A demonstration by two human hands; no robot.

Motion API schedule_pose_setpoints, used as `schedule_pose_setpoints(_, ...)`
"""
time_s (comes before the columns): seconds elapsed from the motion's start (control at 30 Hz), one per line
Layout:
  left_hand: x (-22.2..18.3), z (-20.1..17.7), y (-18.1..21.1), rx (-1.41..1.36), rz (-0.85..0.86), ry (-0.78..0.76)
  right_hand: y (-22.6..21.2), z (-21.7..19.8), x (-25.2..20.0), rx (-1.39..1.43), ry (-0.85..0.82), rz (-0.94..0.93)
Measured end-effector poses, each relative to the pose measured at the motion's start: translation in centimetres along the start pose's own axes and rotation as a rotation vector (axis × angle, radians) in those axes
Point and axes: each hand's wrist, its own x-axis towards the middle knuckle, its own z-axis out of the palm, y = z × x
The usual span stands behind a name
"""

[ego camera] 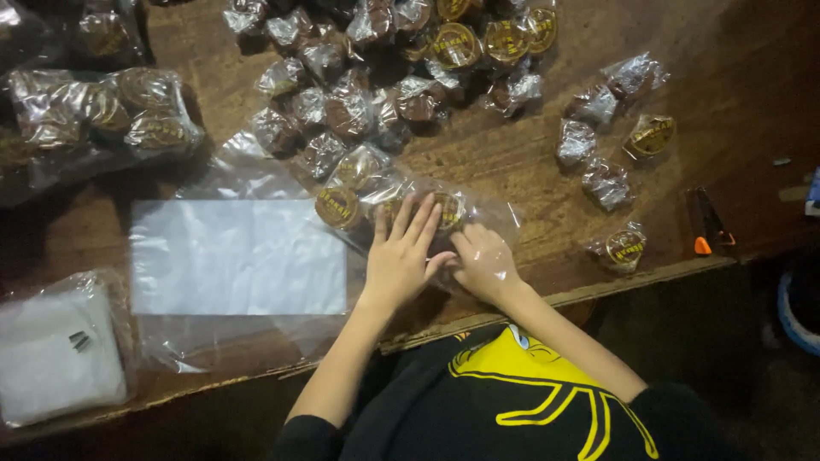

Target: Packing individually wrapped bread rolls into larger plastic bags and sealing them with a manual tool.

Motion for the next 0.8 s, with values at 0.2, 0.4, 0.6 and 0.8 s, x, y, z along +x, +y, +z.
schedule_pose_setpoints(0.2, 0.4, -0.9, -0.1, 0.040, 0.000, -0.120, -0.8, -1.9, 3.2, 0.019, -0.266, 0.125)
schedule_pose_setpoints(0.4, 1.5, -2.5, 1.5, 0.055, -0.047, -0.163, 6.5, -12.6, -3.8, 0.437, -0.088, 0.589)
schedule_pose_setpoints(0.6, 2.9, -2.3, 9.5, -0.163, 0.226, -0.192, 17.3, -9.3, -11.3, 0.066, 0.032, 0.613)
schedule_pose_setpoints(0.8, 2.6, -1.6, 11.7, -0.175, 0.265, 0.025, 28.4, -11.3, -5.5, 0.385, 0.361, 0.485)
